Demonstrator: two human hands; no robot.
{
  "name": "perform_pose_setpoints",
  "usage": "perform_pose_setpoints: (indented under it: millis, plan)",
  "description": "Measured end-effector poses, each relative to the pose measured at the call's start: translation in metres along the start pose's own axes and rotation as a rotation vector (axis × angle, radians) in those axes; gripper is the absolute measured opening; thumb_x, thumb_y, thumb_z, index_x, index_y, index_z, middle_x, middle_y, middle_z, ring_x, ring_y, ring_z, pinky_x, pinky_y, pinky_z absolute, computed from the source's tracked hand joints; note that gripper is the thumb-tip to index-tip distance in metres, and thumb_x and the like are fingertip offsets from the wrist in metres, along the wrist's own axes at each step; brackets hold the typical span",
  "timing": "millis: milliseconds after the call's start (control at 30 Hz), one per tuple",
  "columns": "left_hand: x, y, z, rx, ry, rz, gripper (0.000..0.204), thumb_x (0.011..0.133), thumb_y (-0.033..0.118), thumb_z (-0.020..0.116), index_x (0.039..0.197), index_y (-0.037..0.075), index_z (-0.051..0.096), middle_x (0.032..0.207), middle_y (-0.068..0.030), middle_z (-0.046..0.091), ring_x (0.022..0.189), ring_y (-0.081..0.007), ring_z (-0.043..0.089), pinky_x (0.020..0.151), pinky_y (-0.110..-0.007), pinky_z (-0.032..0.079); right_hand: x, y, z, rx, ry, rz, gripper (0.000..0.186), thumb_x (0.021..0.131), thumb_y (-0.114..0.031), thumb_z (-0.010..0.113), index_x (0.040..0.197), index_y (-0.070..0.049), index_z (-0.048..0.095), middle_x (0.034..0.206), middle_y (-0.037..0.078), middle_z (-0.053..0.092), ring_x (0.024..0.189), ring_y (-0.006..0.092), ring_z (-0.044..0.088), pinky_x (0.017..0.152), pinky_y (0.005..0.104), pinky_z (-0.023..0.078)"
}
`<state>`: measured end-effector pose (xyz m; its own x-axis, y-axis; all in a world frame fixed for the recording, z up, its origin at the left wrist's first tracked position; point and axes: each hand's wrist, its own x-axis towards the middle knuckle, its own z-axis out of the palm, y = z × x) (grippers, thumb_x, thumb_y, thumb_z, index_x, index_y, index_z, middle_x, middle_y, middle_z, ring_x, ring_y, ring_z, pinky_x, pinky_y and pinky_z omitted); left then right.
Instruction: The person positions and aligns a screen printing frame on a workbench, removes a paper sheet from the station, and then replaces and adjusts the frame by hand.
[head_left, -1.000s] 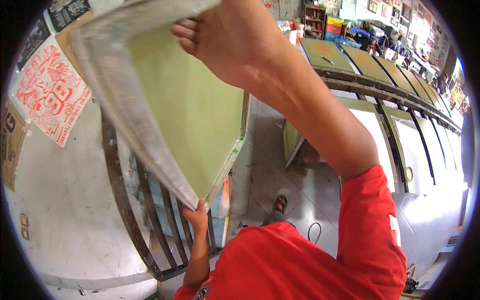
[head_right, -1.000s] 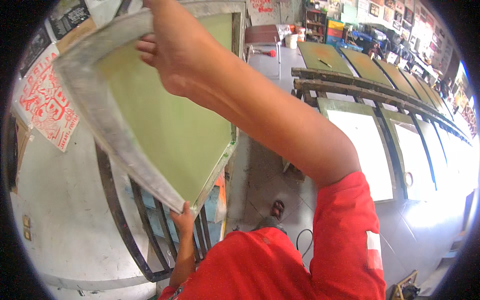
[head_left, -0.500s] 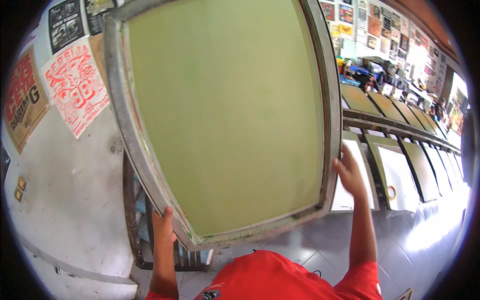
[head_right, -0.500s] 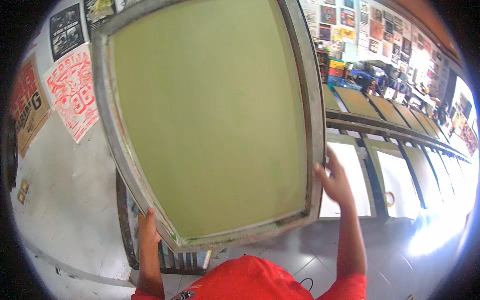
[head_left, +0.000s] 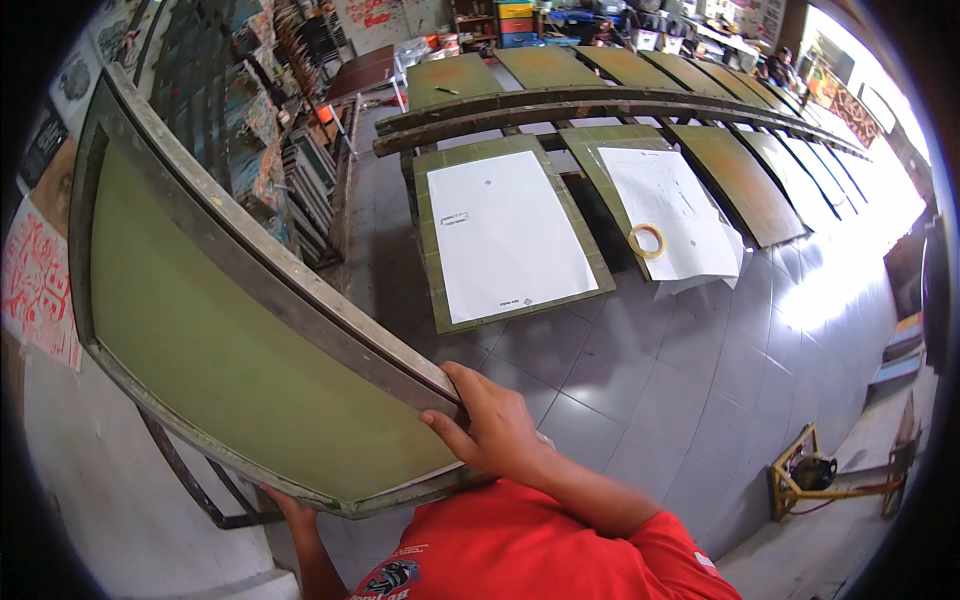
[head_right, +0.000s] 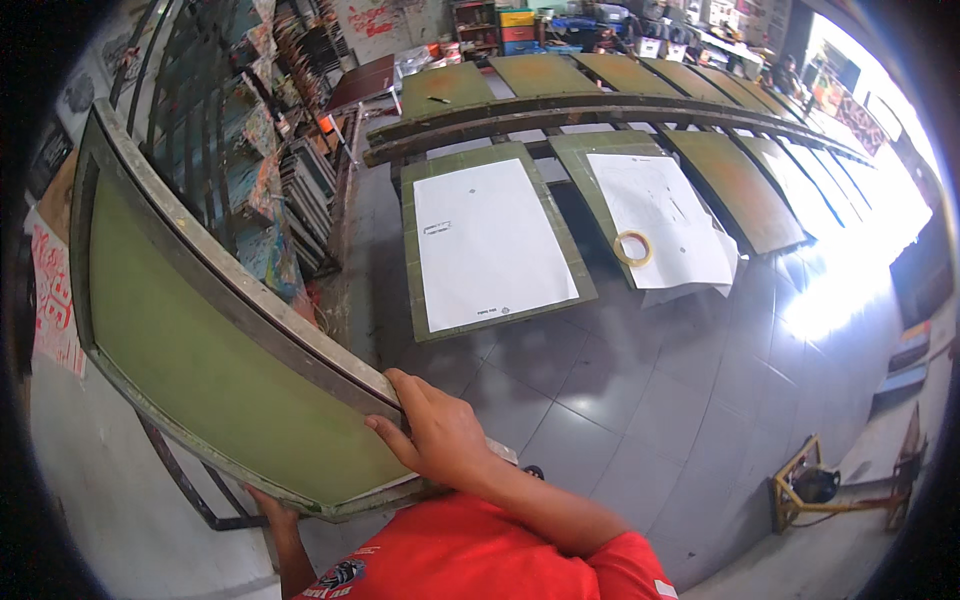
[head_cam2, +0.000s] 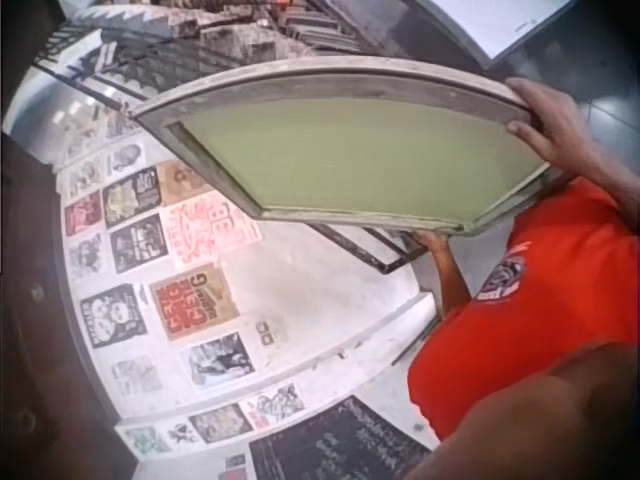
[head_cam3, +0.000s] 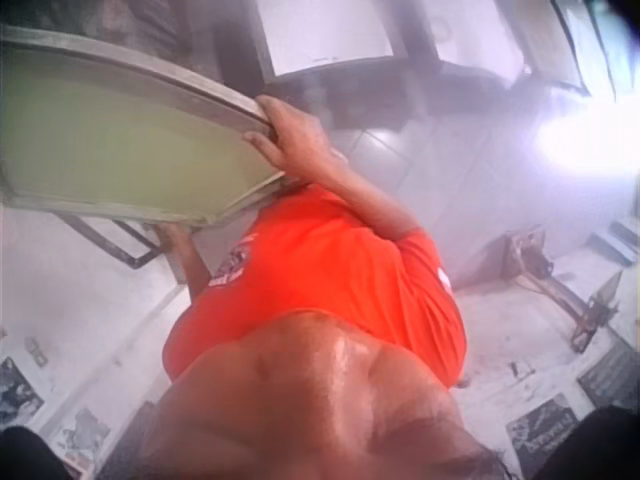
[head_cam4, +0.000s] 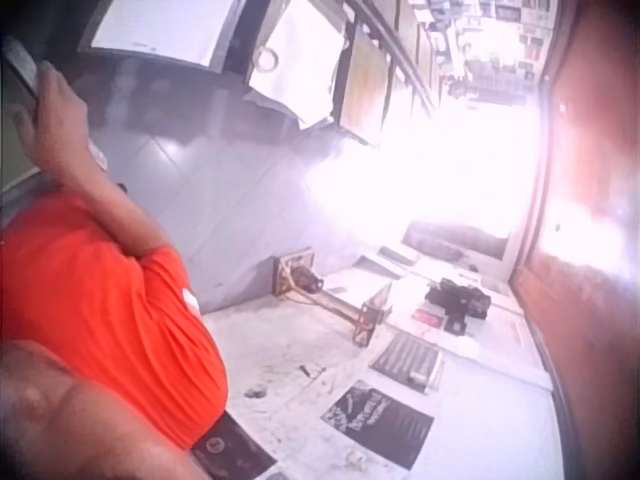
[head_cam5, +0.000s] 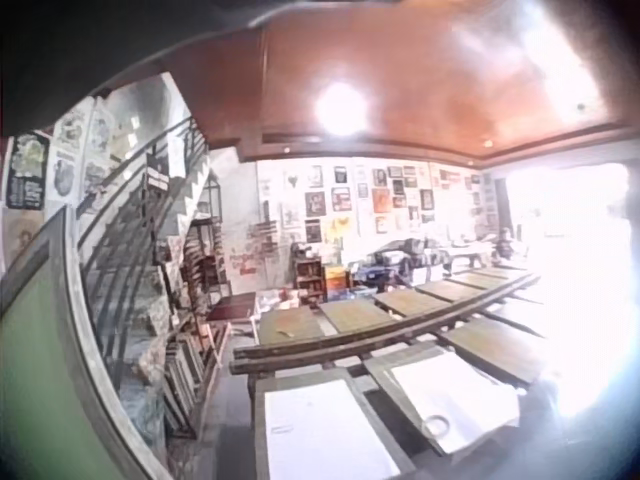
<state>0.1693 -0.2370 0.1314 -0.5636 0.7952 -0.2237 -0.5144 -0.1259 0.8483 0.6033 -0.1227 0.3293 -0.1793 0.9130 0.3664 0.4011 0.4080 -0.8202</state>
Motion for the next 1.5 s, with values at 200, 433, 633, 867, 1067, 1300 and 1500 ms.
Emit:
perform_pose_setpoints:
  millis: [200,433,633,867,1067,1300,1500]
  plan:
    - [-0.032,-0.004,-0.011,0.083,0.146,0.056,0.082,0.090,0.068,0.029,0.147,0.010,0.016,0.150,-0.0100,0.021,0.137,-0.0290,0.023,0.109,-0.044,0.025,0.031,0.020,-0.012,0.049,-0.044,-0.003,0.048,0.082,-0.025,0.068,0.118,0.001,0.049,0.082,0.020,0.059,0.060,0.0323,0.056,0.056,0.0368,0.045]
    - [0.009,-0.008,0.114,0.325,-0.063,0.150,0.052,0.095,0.043,0.044,0.131,0.005,0.045,0.122,-0.0091,0.054,0.112,-0.0240,0.052,0.095,-0.039,0.042,0.091,0.111,-0.048,0.099,0.186,0.106,0.044,0.086,-0.020,0.061,0.119,0.007,0.050,0.093,0.020,0.064,0.082,0.0245,0.062,0.073,0.0359,0.048]
    - [0.075,-0.043,0.252,0.331,-0.123,0.000,0.039,0.090,0.028,0.057,0.115,-0.002,0.056,0.108,-0.0100,0.060,0.101,-0.0196,0.055,0.087,-0.032,0.041,0.120,0.210,-0.114,0.096,0.276,0.359,0.042,0.090,-0.026,0.058,0.117,0.006,0.052,0.099,0.014,0.062,0.093,0.0195,0.058,0.081,0.0312,0.045]
    - [0.101,-0.107,0.343,0.484,-0.314,-0.120,0.039,0.090,0.026,0.057,0.113,-0.005,0.056,0.109,-0.0125,0.061,0.100,-0.0203,0.055,0.088,-0.034,0.040,0.113,0.301,-0.167,0.030,0.299,0.623,0.045,0.090,-0.031,0.057,0.115,0.005,0.055,0.100,0.013,0.061,0.093,0.0199,0.055,0.081,0.0307,0.043]
    - [0.110,-0.147,0.370,0.560,-0.263,-0.181,0.038,0.089,0.025,0.057,0.113,-0.005,0.056,0.108,-0.0128,0.061,0.101,-0.0203,0.056,0.087,-0.033,0.041,0.120,0.358,-0.182,0.005,0.230,0.757,0.049,0.088,-0.033,0.059,0.113,0.008,0.054,0.099,0.013,0.061,0.092,0.0185,0.056,0.081,0.0296,0.043]
    - [0.125,-0.167,0.375,0.606,-0.262,-0.302,0.049,0.090,0.029,0.055,0.125,-0.004,0.049,0.122,-0.0148,0.055,0.117,-0.0234,0.048,0.098,-0.036,0.033,0.131,0.398,-0.183,-0.107,0.188,0.784,0.075,0.086,-0.045,0.059,0.131,0.011,0.039,0.128,0.028,0.048,0.122,0.0327,0.044,0.101,0.0364,0.035]
    - [0.135,-0.180,0.374,0.533,-0.333,-0.263,0.040,0.091,0.025,0.056,0.117,-0.006,0.055,0.111,-0.0124,0.061,0.103,-0.0198,0.055,0.087,-0.032,0.040,0.142,0.384,-0.186,0.013,0.155,0.835,0.073,0.086,-0.042,0.061,0.129,0.013,0.040,0.125,0.027,0.050,0.119,0.0305,0.048,0.099,0.0349,0.036]
